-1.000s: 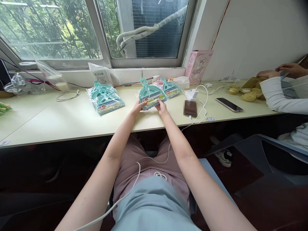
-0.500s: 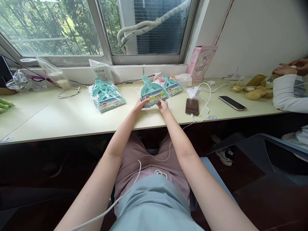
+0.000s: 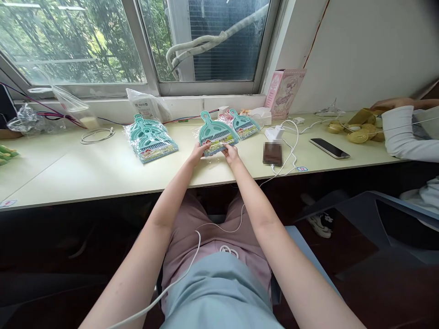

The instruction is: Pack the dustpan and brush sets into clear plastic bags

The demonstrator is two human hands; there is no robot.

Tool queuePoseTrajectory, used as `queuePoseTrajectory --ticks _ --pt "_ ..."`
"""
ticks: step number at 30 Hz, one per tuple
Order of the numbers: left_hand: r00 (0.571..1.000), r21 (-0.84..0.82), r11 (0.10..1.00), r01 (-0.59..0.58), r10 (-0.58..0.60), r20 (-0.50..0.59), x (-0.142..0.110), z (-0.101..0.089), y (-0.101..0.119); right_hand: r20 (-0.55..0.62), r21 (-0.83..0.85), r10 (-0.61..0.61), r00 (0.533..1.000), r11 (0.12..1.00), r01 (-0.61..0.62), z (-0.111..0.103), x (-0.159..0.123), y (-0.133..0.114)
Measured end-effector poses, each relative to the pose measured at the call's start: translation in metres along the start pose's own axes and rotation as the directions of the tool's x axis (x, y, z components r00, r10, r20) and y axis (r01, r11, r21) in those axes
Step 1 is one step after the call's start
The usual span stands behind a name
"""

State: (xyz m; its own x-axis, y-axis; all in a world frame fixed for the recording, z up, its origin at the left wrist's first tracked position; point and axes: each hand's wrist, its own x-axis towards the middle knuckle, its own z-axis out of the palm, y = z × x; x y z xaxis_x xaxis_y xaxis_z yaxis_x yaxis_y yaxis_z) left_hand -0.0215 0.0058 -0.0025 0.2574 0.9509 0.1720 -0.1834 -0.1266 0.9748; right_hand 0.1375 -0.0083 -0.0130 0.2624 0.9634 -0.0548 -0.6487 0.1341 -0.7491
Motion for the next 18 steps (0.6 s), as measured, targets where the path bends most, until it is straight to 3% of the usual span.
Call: queuePoseTrajectory --ticks 18 --pt "0.999 0.061 0.998 -0.001 -0.002 0.044 0.0021 0.0011 0.0035 -0.047 0.074 0.018 0.999 0.997 -0.015 -0.0022 0.0064 -0.0010"
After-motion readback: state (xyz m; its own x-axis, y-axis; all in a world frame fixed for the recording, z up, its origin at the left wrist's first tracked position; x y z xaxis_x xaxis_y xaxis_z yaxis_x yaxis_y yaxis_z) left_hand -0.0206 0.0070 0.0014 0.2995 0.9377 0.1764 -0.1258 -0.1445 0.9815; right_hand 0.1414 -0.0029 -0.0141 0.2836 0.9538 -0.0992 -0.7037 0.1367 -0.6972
